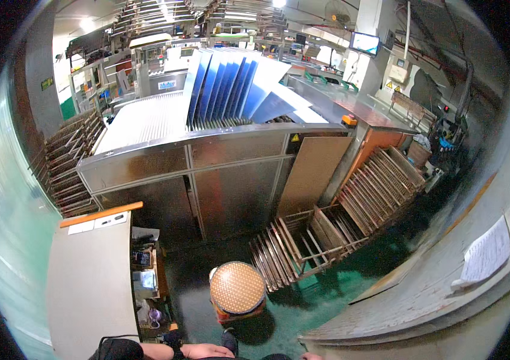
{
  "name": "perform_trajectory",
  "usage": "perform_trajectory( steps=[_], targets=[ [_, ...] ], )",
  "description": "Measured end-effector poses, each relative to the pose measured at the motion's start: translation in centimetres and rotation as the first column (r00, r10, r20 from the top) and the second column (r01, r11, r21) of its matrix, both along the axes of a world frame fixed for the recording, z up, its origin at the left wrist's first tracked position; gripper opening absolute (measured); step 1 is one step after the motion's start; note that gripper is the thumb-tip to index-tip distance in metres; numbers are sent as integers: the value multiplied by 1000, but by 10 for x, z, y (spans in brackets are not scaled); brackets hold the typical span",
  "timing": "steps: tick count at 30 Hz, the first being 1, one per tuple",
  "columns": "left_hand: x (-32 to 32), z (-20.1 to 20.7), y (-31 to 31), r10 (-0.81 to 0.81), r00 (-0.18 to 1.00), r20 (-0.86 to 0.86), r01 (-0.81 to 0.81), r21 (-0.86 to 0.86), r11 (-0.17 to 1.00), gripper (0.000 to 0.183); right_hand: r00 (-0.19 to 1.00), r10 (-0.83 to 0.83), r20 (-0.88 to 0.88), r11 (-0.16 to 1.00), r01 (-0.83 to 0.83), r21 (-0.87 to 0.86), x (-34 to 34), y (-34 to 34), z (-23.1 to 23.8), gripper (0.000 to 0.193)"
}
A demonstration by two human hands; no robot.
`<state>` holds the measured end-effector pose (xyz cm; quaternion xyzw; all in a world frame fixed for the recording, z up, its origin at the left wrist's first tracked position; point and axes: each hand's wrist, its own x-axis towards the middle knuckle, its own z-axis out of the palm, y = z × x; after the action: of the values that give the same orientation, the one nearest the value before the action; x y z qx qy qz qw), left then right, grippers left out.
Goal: The person retrieves a metal rack and places it on a table, then repeatedly takes blue boards from a machine and slots them into the rack.
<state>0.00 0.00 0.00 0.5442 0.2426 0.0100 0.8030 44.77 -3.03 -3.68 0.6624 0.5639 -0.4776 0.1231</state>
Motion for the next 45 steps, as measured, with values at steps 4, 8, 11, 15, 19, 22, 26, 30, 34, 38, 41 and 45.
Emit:
perform_trajectory(
  steps=[4, 8, 11, 15, 19, 22, 26, 30, 34, 38, 41, 45],
  targets=[
    [6, -20, 37, 303, 953, 25, -303, -25, 953, 40, 967, 250, -47, 964, -244, 109, 13, 125, 4, 45],
    [-2, 27, -40, 595, 791, -141, -609, -96, 787, 40, 842, 538, 19, 837, -537, 108, -27, 182, 23, 45],
    [16, 19, -101, 749, 629, -207, -760, 40, 649, 39, 737, 676, -3, 713, -654, 253, -73, 243, 31, 41],
    [77, -14, -183, 902, 418, -111, -900, 86, 428, 33, 647, 761, 33, 608, -731, 308, -154, 290, 25, 36],
    [139, -2, -235, 972, 202, -117, -978, 25, 207, 34, 575, 815, -74, 564, -756, 333, -220, 273, -7, 29],
    [181, -6, -266, 998, -23, -51, -994, 107, -17, 38, 486, 836, -254, 503, -864, 2, -254, 235, -37, 35],
    [216, -18, -324, 984, -176, 10, -983, 52, -176, 42, -273, 935, -225, -203, -936, 288, -280, 152, -41, 33],
    [256, -28, -398, 953, -288, -95, -939, 224, -261, 53, -536, 806, -250, -440, -826, 354, -324, 80, -68, 31],
    [314, -90, -468, 848, -454, -273, -890, 189, -415, 54, -457, 864, -210, -414, -884, 218, -356, -23, -31, 32],
    [352, -131, -550, 831, -532, -161, -837, 250, -488, 45, -546, 838, -28, -536, -830, 152, -391, -100, -55, 41],
    [354, -147, -605, 761, -640, 105, -746, 149, -649, 40, -599, 799, 48, -597, -781, 186, -408, -159, -61, 39],
    [333, -114, -666, 814, -581, 15, -814, 14, -581, 45, -539, 841, -53, -512, -824, 243, -428, -241, -46, 37]
  ],
)
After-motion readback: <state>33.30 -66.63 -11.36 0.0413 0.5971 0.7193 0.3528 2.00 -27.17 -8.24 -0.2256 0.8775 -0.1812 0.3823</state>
